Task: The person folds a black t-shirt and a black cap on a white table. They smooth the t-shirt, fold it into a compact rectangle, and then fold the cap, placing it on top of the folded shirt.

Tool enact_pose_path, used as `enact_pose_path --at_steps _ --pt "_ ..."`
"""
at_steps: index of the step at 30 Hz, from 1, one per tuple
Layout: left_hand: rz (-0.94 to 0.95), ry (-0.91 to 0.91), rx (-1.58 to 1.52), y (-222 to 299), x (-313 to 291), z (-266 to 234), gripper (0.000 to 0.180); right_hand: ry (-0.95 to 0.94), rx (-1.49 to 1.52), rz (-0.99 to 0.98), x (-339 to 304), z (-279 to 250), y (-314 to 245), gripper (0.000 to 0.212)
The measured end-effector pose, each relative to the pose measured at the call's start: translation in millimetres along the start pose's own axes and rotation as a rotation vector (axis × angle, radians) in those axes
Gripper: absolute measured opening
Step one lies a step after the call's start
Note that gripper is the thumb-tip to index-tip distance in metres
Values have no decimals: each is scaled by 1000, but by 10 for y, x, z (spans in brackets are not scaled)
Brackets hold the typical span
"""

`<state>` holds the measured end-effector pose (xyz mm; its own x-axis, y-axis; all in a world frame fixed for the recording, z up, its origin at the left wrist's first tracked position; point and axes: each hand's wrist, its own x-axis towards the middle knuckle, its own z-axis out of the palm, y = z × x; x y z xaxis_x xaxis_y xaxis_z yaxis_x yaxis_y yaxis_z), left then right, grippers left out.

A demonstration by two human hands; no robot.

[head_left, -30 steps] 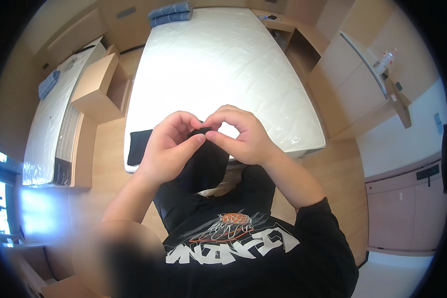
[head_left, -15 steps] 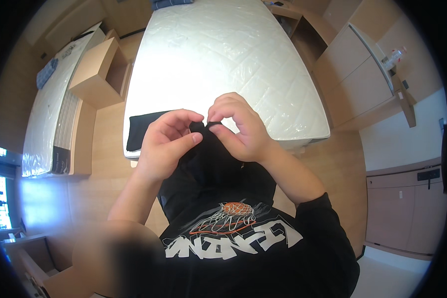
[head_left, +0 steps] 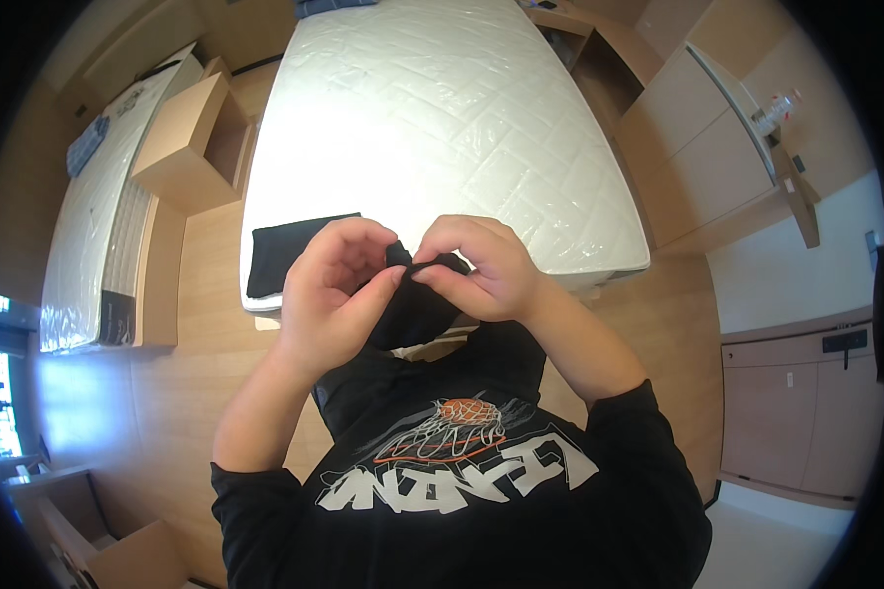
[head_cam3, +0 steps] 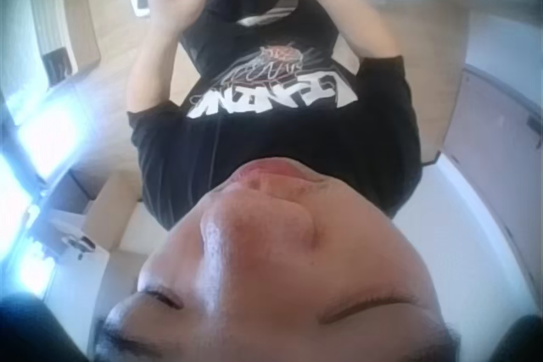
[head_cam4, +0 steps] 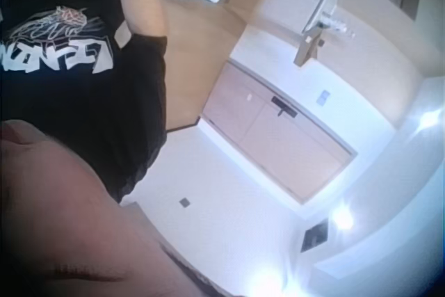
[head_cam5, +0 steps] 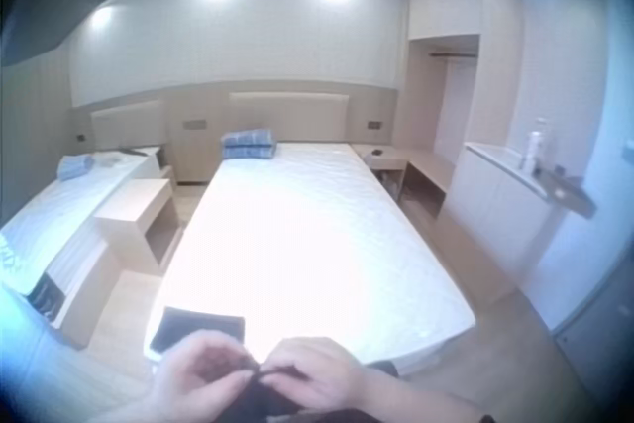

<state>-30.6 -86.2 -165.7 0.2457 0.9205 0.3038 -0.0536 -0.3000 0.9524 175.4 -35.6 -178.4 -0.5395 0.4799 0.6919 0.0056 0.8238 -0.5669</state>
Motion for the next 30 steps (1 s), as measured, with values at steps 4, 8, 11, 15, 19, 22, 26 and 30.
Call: enact_pose_path --at_steps 4,8,11,15,19,22,26,30 --pt "-9 0 -7 -35 -19 -5 27 -4 5 68 -12 38 -45 17" --pt "3 37 37 -71 -57 -13 26 50 3 197 -36 81 -90 12" --pt "16 43 79 -53 -71 8 24 40 21 235 -15 66 -113 11" --pt "23 30 52 -73 -86 1 25 42 49 153 2 74 -67 15" --pt "42 6 90 -143 -109 -13 30 24 49 179 4 92 -105 14" --pt "69 32 175 -165 -101 5 24 18 21 175 -10 108 -93 14" --pt "101 74 219 -187 -99 37 20 23 21 206 -17 127 -115 14" --pt "-3 57 50 -225 -141 31 22 30 11 189 -19 153 -102 14"
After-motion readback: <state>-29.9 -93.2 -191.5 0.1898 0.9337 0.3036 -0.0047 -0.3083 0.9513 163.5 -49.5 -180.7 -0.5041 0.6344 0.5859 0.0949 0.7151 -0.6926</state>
